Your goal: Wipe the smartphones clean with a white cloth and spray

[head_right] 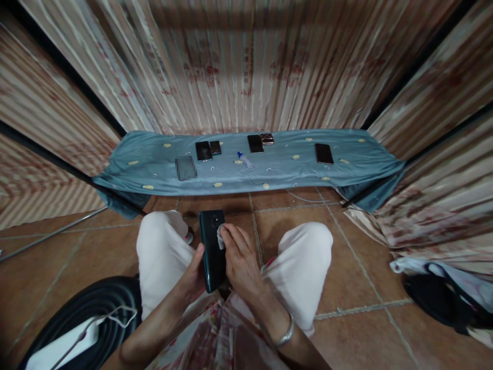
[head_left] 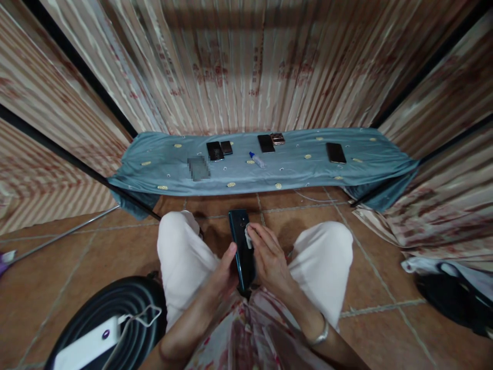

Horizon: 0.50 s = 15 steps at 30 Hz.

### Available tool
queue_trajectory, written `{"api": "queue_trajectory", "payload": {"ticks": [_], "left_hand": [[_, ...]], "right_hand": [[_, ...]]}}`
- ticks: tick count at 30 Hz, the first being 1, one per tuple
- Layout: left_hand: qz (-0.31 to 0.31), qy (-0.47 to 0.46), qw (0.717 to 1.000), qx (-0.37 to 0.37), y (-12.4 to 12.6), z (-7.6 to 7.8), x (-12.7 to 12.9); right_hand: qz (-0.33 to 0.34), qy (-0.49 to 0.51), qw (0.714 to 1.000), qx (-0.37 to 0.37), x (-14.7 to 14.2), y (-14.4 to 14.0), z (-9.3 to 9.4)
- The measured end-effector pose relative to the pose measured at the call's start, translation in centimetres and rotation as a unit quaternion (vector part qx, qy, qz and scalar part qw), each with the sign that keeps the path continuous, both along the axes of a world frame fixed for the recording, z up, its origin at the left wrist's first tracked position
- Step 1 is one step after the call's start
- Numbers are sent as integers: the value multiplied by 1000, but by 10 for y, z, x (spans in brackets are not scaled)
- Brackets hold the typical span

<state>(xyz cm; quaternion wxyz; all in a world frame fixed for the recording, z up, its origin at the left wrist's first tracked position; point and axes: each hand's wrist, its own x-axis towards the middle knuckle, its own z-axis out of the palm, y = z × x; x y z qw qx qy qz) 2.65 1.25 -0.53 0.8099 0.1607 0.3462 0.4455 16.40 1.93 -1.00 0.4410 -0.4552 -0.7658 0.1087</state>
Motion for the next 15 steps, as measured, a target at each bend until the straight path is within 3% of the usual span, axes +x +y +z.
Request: {"api": "queue_trajectory", "payload": {"ticks": [6,15], "left_hand": [[-37,-8,999,-13,-6,8,6],[32,5,999,-22,8,-7,-2]], "right_hand": [[-12,13,1000,7,5,16,0],[27,16,999,-7,-4,-4,15]]}}
